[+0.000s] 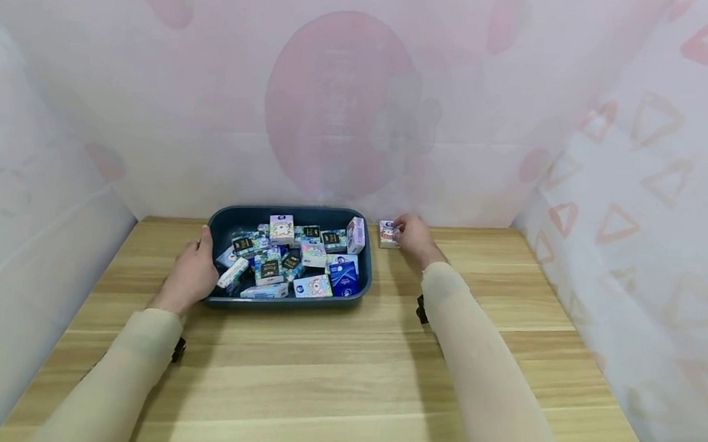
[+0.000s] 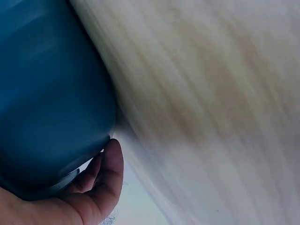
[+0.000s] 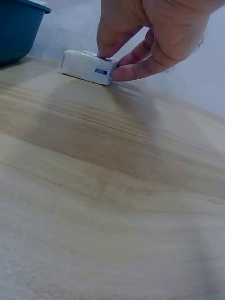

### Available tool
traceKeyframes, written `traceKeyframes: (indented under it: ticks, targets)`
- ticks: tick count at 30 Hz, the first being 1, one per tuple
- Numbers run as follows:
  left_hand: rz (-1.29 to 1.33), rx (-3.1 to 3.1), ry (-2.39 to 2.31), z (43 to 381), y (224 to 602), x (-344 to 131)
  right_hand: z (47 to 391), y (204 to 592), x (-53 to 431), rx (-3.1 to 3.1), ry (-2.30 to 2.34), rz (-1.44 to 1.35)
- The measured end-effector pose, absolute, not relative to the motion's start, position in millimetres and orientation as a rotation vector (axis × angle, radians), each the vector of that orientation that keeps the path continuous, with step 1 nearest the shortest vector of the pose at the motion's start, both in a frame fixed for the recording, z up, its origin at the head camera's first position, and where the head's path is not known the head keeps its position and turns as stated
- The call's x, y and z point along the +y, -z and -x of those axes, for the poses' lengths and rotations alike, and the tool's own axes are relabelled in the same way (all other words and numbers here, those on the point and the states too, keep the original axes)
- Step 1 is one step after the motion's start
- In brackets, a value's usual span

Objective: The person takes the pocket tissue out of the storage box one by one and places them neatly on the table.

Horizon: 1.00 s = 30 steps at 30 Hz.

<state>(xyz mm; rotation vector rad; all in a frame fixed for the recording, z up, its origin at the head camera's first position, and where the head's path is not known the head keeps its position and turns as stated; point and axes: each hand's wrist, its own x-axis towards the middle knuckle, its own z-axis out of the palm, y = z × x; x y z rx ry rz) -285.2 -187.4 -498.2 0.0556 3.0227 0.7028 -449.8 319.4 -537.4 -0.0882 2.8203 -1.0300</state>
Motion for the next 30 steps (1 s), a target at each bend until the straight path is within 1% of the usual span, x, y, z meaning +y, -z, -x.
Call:
traceKeyframes:
  ticks: [3,4,7,16,20,24,30]
  targets:
    - [-0.048,3.014,-0.710,284.9,496.6,-186.0,410.6,494.4,300.5,2.843,1.053,0.042]
    - [-0.044,3.010,-0.715,284.5,496.1,-185.9,410.4,492.0,297.0,2.878,1.047,0.041]
    - [-0.041,3.002,-0.718,283.1,494.8,-185.7,390.4,469.2,280.4,2.972,1.042,0.073]
    - [-0.020,2.996,-0.723,283.7,496.1,-185.2,370.2,443.5,233.1,3.055,1.035,0.192]
    - [-0.030,3.005,-0.725,283.7,495.9,-184.6,359.1,434.0,212.7,3.059,0.984,0.294]
    - [-0.030,3.013,-0.716,283.4,496.0,-183.8,348.7,429.5,194.2,3.081,0.896,0.418]
    - [-0.011,2.997,-0.717,283.3,496.1,-185.1,331.5,428.5,166.5,3.062,0.780,0.535]
